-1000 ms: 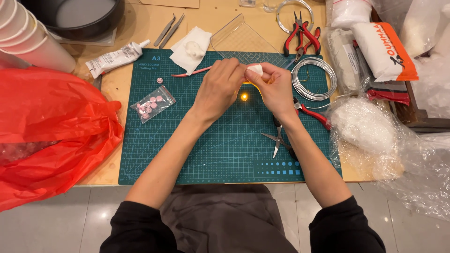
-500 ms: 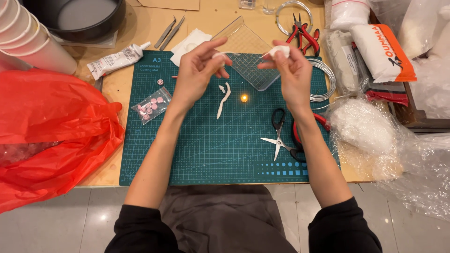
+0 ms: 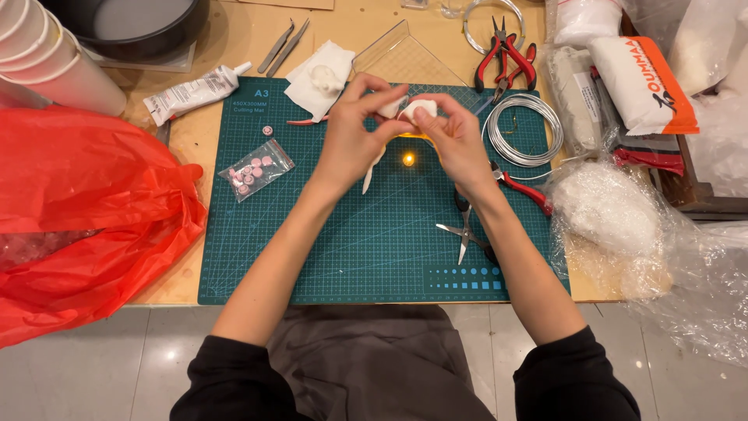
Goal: Shaping and assembling small clay pieces to create a miniature food item.
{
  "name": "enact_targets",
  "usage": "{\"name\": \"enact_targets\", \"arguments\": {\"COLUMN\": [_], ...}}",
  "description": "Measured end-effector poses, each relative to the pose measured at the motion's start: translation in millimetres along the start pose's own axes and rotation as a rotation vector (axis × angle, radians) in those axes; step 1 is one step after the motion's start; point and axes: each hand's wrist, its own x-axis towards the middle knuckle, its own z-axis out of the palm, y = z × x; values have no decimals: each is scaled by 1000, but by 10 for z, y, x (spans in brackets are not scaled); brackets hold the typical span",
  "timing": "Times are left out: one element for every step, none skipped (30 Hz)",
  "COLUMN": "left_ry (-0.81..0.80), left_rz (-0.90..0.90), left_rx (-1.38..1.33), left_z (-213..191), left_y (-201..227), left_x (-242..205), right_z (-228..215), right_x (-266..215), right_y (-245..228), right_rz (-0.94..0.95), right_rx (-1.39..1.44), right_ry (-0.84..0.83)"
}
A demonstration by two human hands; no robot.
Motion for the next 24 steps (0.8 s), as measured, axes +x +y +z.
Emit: {"name": "enact_targets", "arguments": {"left_ry": [0,19,38,40,78,116,116,131,146,146,141,134,134,152,169,168,143,117,117,94,71,70,34,-2], "left_rz": [-2,12,26,24,39,55,55,-57,-170,-171,-246,-320,-319,-290,-257,-254,-261,-268,-267,-312,-360,-363,-365,-367], "left_rx": [-1,76,153,153,138,122,121,-53,-224,-224,-502,-781,-781,-843,-904,-904,-978,-1052,-1051,-1032,-1014,-1015,-1000,-984], "left_z": [32,62,88,98,110,124,146,168,183,134,87,42,-43,-127,-213,-256,-296,-336,-329,-322,-307,-315,-319,-322], "left_y": [6,12,19,29,42,55,-65,-184,-302,-330,-358,-385,-464,-541,-618,-609,-601,-595,-518,-442,-365,-284,-202,-118], "left_x": [-28,-56,-86,-90,-87,-84,-85,-88,-95,-77,-53,-30,-35,-38,-26,-7,-9,-13,21,54,78,71,83,96], "right_z": [19,39,62,75,85,93,90,87,91,74,53,32,-14,-59,-108,-136,-161,-185,-194,-202,-211,-235,-267,-300], "right_x": [-14,-29,-40,-40,-39,-39,-33,-28,-22,-14,-5,4,1,-1,8,22,20,18,27,35,28,18,14,10], "right_y": [-17,-32,-49,-51,-57,-64,-71,-77,-80,-82,-88,-95,-110,-127,-151,-183,-207,-229,-251,-274,-294,-305,-330,-356], "right_rz": [2,-8,-19,-17,-28,-38,-38,-61,-85,-84,-98,-112,-112,-89,-69,-72,-17,38,38,55,74,76,35,-5], "right_rx": [0,-34,-68,-68,-82,-96,-97,-94,-89,-89,-27,35,35,98,159,159,228,297,297,324,350,351,293,234], "right_ry": [0,-7,-16,-18,-19,-19,-19,-15,-12,-13,9,31,31,68,106,105,104,102,101,87,75,77,73,68]}}
